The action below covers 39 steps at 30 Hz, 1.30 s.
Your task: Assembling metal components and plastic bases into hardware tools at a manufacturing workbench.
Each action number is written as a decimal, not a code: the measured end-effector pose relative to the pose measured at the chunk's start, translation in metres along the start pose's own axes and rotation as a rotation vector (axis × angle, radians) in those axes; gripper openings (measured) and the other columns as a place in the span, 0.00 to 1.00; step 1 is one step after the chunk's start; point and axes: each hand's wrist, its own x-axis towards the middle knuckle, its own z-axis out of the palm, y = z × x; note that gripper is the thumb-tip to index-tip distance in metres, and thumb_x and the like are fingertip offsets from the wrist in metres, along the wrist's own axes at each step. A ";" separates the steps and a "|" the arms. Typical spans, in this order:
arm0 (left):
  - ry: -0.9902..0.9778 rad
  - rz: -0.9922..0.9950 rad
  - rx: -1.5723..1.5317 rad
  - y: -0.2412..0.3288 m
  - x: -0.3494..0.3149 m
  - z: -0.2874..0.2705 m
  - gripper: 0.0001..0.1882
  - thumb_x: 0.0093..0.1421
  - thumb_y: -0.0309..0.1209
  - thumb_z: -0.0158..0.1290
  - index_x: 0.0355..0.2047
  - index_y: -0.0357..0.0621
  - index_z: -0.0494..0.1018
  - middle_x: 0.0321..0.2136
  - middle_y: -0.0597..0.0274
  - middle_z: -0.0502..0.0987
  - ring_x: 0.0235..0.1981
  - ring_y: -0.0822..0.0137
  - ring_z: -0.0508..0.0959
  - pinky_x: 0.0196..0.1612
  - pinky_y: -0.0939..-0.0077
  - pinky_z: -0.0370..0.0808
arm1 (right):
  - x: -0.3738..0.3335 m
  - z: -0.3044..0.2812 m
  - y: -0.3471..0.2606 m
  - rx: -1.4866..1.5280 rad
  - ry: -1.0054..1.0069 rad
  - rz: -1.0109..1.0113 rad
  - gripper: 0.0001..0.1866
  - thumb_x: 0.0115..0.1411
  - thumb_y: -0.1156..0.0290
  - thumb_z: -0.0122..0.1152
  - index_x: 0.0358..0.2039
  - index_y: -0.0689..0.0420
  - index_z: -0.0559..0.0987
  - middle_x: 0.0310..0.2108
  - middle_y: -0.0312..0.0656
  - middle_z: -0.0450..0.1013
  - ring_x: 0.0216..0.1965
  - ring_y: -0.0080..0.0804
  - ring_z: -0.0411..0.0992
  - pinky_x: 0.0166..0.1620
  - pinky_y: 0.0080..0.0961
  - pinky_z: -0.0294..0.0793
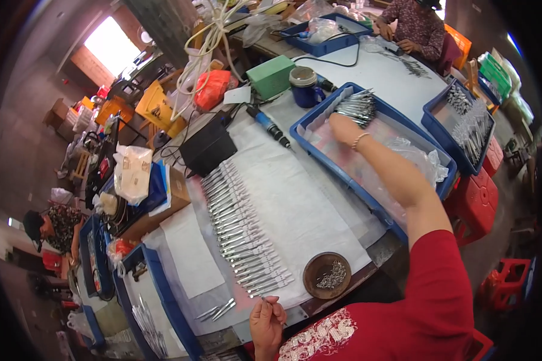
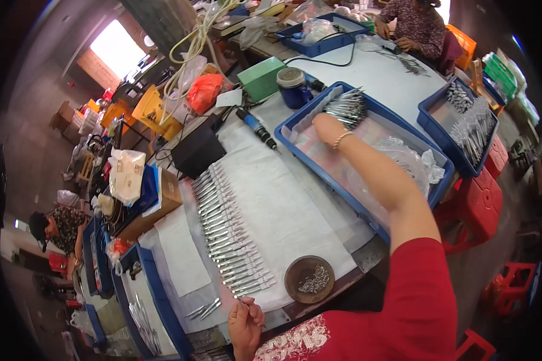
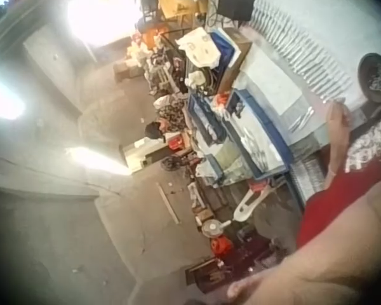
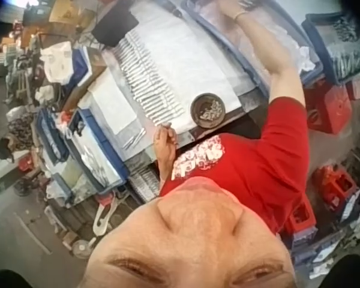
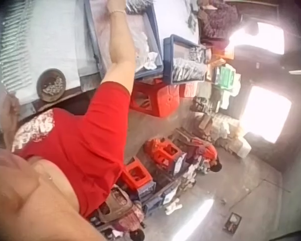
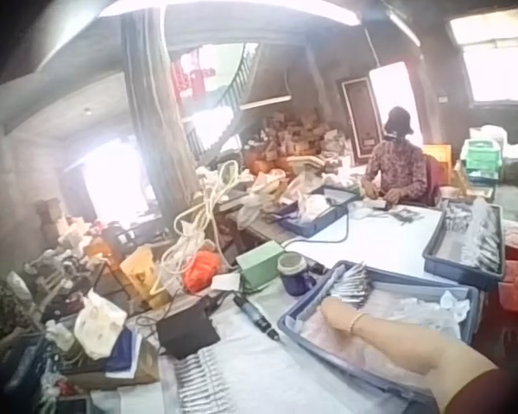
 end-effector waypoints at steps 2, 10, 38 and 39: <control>0.016 0.008 -0.010 0.000 -0.002 -0.004 0.13 0.65 0.34 0.42 0.39 0.34 0.69 0.20 0.64 0.66 0.21 0.72 0.64 0.24 0.78 0.63 | -0.009 -0.034 0.004 0.078 0.093 -0.102 0.07 0.47 0.75 0.52 0.27 0.63 0.76 0.29 0.55 0.73 0.33 0.52 0.72 0.38 0.40 0.72; 0.061 -0.061 -0.009 -0.006 -0.008 -0.001 0.13 0.66 0.32 0.40 0.39 0.34 0.69 0.20 0.65 0.65 0.20 0.73 0.64 0.23 0.81 0.62 | -0.090 -0.136 -0.111 0.362 -0.141 -0.493 0.06 0.43 0.80 0.51 0.25 0.64 0.68 0.24 0.52 0.65 0.29 0.50 0.66 0.33 0.39 0.65; -0.078 -0.007 0.124 -0.011 -0.049 0.000 0.13 0.65 0.30 0.42 0.47 0.38 0.69 0.25 0.70 0.68 0.23 0.82 0.64 0.26 0.89 0.62 | -0.167 -0.047 -0.143 0.003 -0.390 -0.513 0.05 0.50 0.80 0.48 0.29 0.63 0.71 0.32 0.51 0.69 0.34 0.49 0.72 0.36 0.37 0.74; -0.077 0.004 0.134 -0.011 -0.053 -0.001 0.14 0.65 0.29 0.41 0.48 0.38 0.69 0.25 0.69 0.68 0.23 0.82 0.64 0.26 0.89 0.62 | -0.170 -0.048 -0.146 -0.006 -0.412 -0.532 0.06 0.50 0.80 0.48 0.31 0.63 0.71 0.33 0.51 0.69 0.34 0.49 0.72 0.36 0.37 0.74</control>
